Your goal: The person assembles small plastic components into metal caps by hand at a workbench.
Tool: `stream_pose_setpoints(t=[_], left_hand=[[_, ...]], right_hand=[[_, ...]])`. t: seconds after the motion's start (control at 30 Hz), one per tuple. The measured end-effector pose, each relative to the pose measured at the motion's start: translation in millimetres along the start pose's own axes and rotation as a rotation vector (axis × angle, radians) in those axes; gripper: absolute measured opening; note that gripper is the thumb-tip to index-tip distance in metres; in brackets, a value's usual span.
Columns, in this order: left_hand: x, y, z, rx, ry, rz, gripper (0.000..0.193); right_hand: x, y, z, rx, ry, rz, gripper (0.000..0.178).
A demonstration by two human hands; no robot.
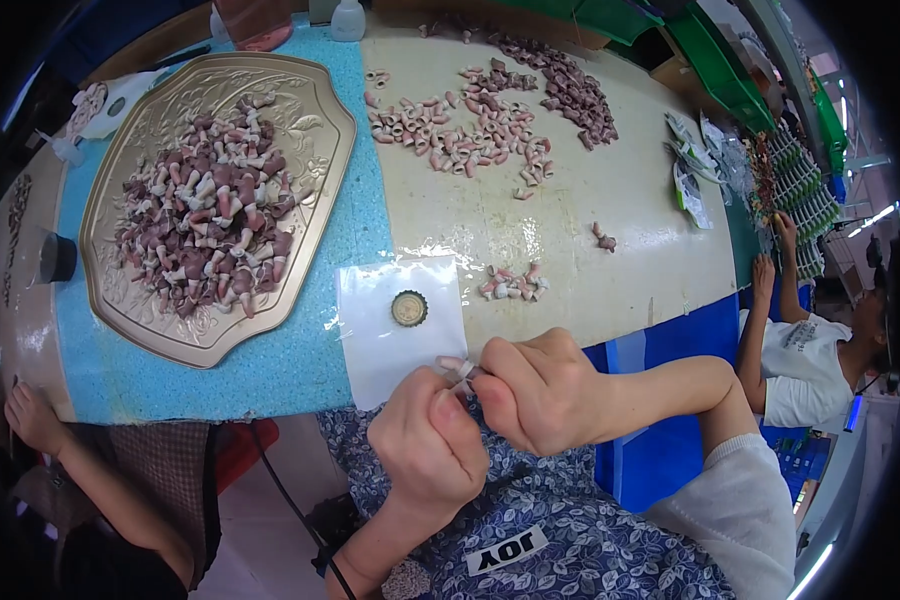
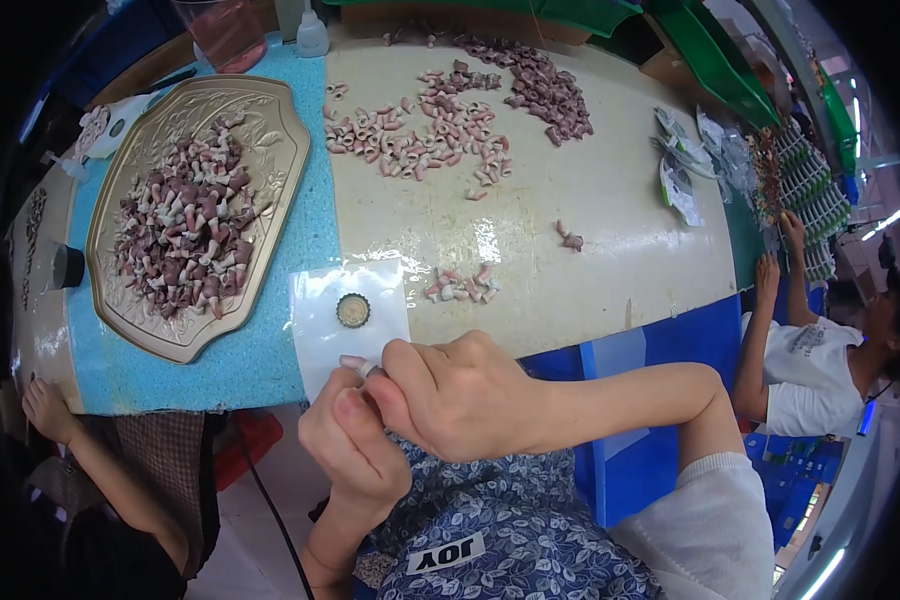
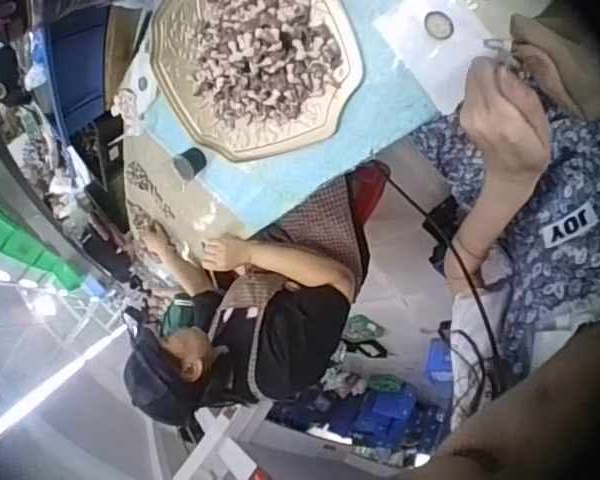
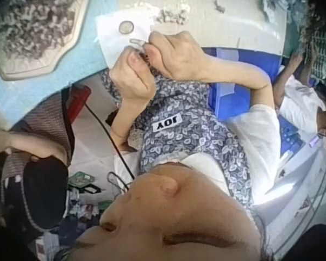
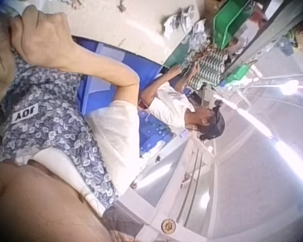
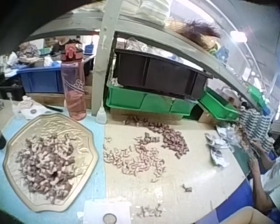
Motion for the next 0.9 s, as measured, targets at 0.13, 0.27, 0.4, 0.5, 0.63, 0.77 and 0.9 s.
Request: stream_pose_setpoints(t=[0.13, 0.27, 0.4, 0.5, 0.63, 0.77, 0.9], left_hand=[[-3.3, 1.7, 5.1, -0.095, -0.056, 0.036, 0.022], [-3.5, 4.7, -1.4, -0.149, -0.073, 0.069, 0.023], [6.7, 16.0, -7.8, -0.245, -0.164, 0.088, 0.018], [12.8, 26.9, -3.4, -0.175, -0.283, 0.079, 0.011], [16.7, 36.1, -13.5, 0.082, -0.302, 0.116, 0.01], [55.1, 92.0, -42.9, 0.521, -0.158, 0.384, 0.019], [100.3, 126.5, -71.0, 0.461, -0.101, 0.51, 0.02]], right_hand=[[-7.3, 1.2, -9.6, -0.009, 0.033, 0.086, 0.02], [-3.4, -0.5, -10.0, 0.05, 0.09, 0.144, 0.02], [5.5, -2.2, 0.0, 0.132, 0.206, 0.102, 0.027], [7.3, 8.4, 8.3, 0.168, 0.236, 0.052, 0.039], [-7.8, 50.1, 48.3, 0.199, 0.002, 0.211, 0.049], [-44.1, 125.7, 104.3, -0.155, -0.274, 0.392, 0.033], [-81.6, 130.5, 155.5, -0.077, -0.573, 0.283, 0.02]])
Point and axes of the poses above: each hand's wrist, its own x-axis towards the middle knuckle, its own y-axis out of the back of the hand, z = x × y, the point moved 10 cm from there along x, towards the middle knuckle, and after that the axes turned 13 degrees about x, right-handed, at the moved point
